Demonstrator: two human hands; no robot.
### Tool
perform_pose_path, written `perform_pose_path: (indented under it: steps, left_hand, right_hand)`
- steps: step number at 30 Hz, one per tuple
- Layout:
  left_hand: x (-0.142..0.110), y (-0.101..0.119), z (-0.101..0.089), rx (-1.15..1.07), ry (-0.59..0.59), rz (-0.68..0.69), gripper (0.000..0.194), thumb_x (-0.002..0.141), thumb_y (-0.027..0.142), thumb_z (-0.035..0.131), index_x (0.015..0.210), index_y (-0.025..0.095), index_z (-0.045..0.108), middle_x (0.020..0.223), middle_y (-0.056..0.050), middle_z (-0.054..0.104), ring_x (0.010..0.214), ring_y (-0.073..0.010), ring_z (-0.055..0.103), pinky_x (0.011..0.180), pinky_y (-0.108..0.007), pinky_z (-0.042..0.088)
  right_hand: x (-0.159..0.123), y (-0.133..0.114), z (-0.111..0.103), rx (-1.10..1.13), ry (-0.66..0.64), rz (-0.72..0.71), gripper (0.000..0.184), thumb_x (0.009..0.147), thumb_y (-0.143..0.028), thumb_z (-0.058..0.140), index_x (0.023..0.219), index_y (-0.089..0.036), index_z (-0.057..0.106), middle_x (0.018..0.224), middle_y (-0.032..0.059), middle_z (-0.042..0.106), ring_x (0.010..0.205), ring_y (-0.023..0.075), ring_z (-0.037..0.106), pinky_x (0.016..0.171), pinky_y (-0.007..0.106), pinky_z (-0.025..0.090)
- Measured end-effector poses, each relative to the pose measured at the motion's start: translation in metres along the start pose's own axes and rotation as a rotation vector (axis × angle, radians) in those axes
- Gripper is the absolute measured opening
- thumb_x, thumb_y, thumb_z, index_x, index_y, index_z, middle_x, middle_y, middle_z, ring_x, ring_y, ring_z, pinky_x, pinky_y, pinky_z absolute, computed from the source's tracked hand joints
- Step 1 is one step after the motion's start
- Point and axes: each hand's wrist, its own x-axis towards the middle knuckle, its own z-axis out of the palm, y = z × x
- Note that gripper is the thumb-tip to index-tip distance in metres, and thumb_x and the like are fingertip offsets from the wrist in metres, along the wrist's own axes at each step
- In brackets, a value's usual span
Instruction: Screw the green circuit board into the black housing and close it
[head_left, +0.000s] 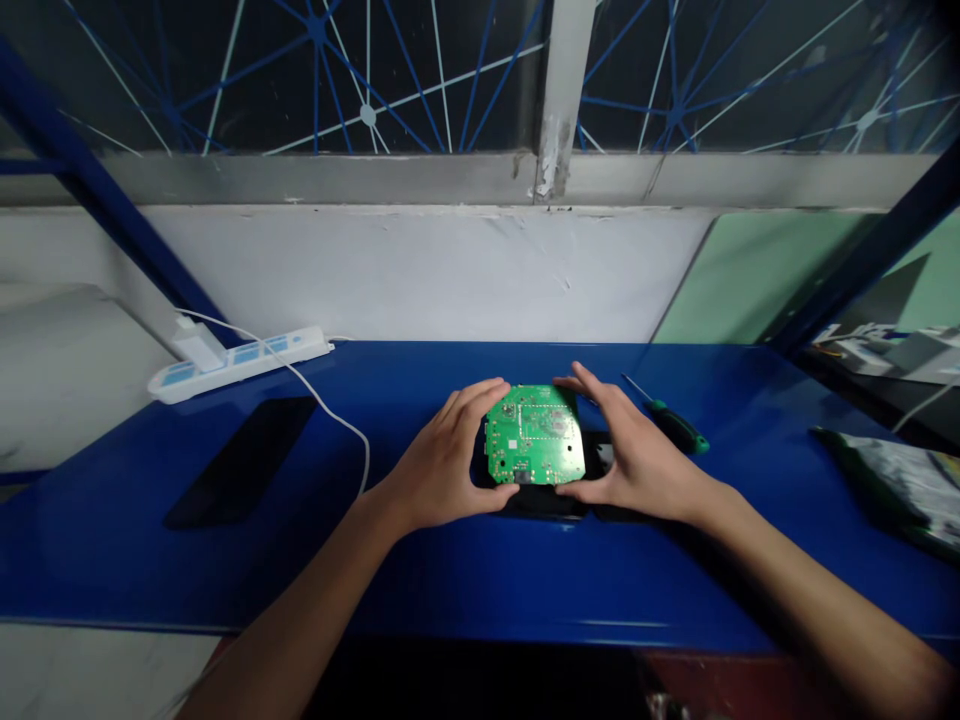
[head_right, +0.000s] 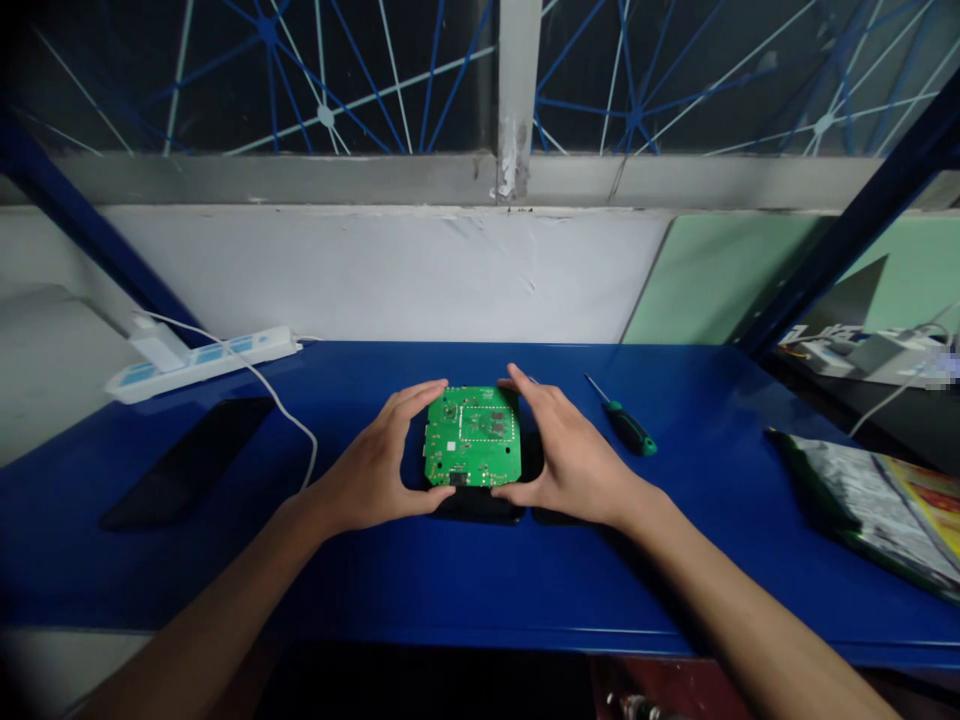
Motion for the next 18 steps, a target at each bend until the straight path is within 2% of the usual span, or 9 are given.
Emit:
perform_pose_path:
  steps: [14, 18]
  left_hand:
    - [0.0002, 0.0002, 0.0003, 0.016, -0.016, -0.006, 0.102, 0.073, 0.028, 0.078, 0.155, 0.025, 0.016, 0.154, -0.02, 0.036, 0.141, -0.0454, 0.036, 0.11, -0.069, 0.039]
    - [0.0078, 0.0044, -0.0011, 0.129, -0.049, 0.022, 0.105, 0.074, 0.033, 0.081, 0.155, 0.023, 0.016, 0.158, -0.02, 0.032, 0.145, -0.0449, 0.03, 0.117, -0.069, 0.027]
  right_hand:
    - [0.0013, -0.0013, 0.0005, -0.006, 0.015, -0.008, 0.121, 0.071, -0.046, 0.08, 0.16, -0.025, 0.001, 0.152, 0.0178, 0.045, 0.136, 0.0409, 0.047, 0.108, 0.064, 0.044]
    - [0.0016, -0.0012, 0.0025, -0.011, 0.044, -0.025, 0.12, 0.071, -0.047, 0.08, 0.16, -0.024, 0.003, 0.152, 0.0191, 0.045, 0.136, 0.0401, 0.047, 0.108, 0.064, 0.044]
